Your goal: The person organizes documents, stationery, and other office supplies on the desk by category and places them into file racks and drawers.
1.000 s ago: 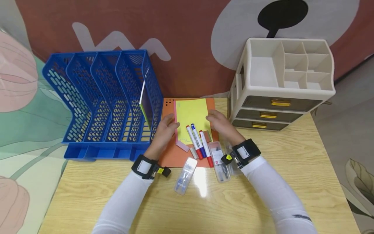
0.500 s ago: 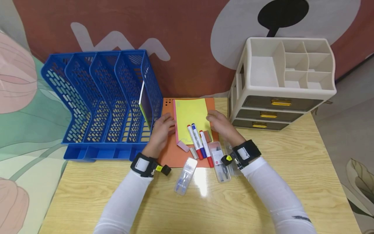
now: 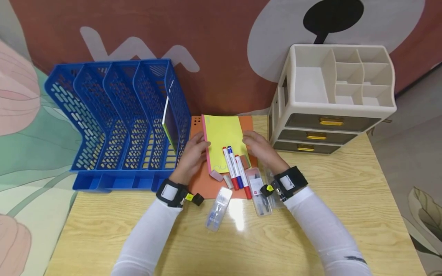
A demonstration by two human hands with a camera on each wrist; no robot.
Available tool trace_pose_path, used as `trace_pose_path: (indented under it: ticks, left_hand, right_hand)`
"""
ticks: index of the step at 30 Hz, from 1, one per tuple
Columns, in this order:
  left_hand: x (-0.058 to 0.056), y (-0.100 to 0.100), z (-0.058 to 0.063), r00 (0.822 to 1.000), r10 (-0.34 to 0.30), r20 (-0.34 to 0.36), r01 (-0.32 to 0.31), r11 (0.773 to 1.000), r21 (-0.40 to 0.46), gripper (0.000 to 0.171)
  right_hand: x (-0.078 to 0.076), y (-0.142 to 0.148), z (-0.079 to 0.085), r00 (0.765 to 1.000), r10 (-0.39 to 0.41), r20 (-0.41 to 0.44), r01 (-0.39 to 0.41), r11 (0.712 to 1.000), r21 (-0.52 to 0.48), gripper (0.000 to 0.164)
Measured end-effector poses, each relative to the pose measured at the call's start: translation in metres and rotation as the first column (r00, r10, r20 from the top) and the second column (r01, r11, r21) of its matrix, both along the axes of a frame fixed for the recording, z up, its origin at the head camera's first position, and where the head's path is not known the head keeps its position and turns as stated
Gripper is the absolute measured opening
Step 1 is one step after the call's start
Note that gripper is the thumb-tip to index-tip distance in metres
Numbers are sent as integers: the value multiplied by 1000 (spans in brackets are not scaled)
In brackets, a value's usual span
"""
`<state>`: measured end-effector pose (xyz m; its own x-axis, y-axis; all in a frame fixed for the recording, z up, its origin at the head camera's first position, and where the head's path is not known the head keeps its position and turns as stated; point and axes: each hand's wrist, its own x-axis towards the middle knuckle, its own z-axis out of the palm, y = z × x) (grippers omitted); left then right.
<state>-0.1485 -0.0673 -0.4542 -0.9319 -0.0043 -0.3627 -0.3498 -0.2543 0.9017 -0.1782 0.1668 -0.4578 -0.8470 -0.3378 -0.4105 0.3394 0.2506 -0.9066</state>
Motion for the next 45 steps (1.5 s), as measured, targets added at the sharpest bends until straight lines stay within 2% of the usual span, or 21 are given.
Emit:
trace_pose_path:
  ticks: [13,16,21,27,32,35,45]
  left_hand:
    - [-6,11,-5,998,40,49,-47,988,144,68]
    - [-6,12,-7,997,15,74,-25,991,132,65]
    - [-3,14,-8,993,-45,109,39,998,58,57]
    - [-1,16,-8,991,-62,122,51,994,93,59]
    - [-2,15,-7,990,-80,115,63,987,146,52]
    - [-1,15,-6,990,-98,101,83,986,144,50]
    - [7,17,1,995,-102,23,98,986,132,57]
  right_hand:
    - [2,0,-2,1000,15,-12,-15,1000,-18,59]
    - [2,0,-2,1000,20,-18,-20,999,-26,58]
    - [3,-1,-1,999,19,-32,-19,1000,3,55]
    - [4,-2,-1,999,22,-33,-21,1000,21,53]
    - [6,-3,0,997,36,-64,-33,998,47,53]
    - [7,-5,0,995,47,-86,-40,996,84,54]
    - [7,-7,-2,993,18,-121,-9,997,75,59]
